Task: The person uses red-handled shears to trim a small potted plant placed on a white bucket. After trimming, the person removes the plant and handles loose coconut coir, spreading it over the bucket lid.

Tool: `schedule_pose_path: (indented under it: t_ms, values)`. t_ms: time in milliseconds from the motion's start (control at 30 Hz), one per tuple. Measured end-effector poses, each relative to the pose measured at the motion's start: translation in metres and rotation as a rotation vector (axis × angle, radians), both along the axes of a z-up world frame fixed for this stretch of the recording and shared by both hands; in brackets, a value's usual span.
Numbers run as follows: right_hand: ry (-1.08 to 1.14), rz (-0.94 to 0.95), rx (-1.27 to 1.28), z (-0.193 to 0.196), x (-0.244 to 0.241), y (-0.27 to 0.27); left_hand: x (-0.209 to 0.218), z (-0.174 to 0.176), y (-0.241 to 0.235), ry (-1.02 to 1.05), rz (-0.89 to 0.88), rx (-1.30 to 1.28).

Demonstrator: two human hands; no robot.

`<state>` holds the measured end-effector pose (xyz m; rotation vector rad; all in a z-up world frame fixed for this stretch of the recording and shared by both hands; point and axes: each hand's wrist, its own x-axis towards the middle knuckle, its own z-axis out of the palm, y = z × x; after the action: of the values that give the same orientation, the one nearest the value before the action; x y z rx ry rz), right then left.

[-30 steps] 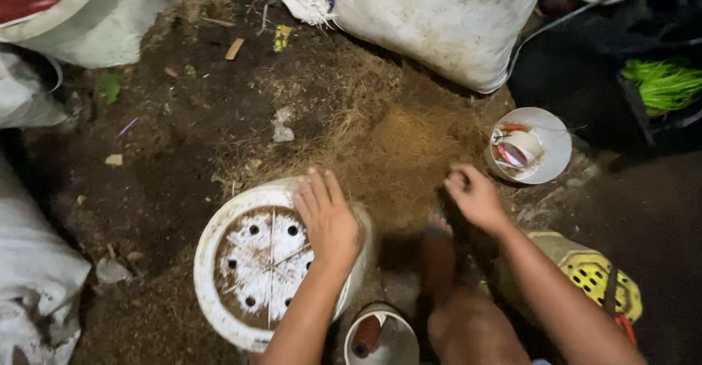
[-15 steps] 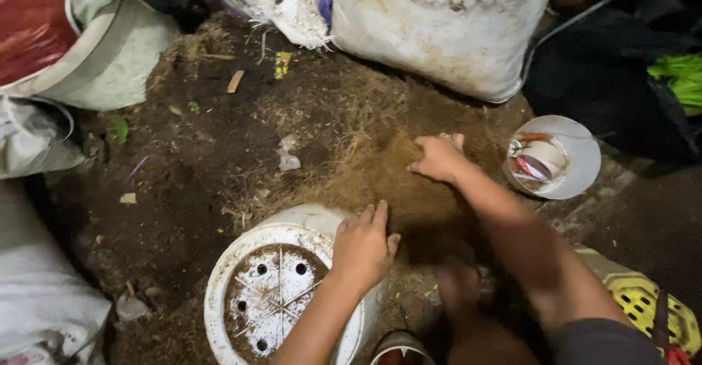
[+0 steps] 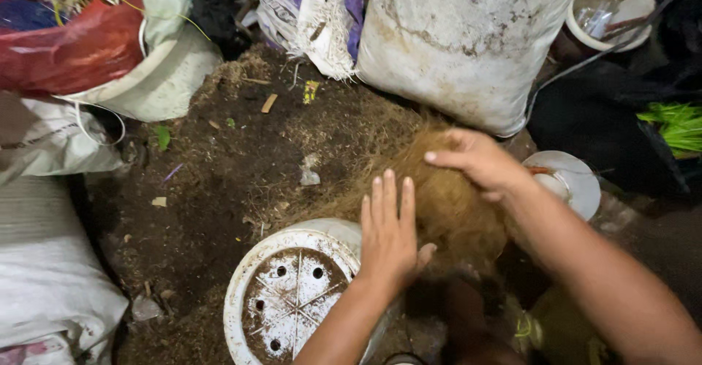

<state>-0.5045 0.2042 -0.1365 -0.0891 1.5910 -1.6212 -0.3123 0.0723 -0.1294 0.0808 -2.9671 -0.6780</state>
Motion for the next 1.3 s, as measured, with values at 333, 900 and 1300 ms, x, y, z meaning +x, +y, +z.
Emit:
schedule_pose_path:
  t_ms: [333, 900, 1300]
  values:
    - [-0.159, -0.171, -0.445, -0.083, -0.001, 0.026, -0.051, -0.039, -0.049, -0.009, 0.824, 1.937]
    - [0.914, 0.838, 0.621, -0.143, 0.047, -0.015, -0.04, -0.003, -0.113, -0.146, 0.938, 1.924]
    - [0.06, 0.187, -0.528, -0.014, 0.056, -0.042, 0.006, 0.044, -0.13, -0.217, 0.439, 1.907]
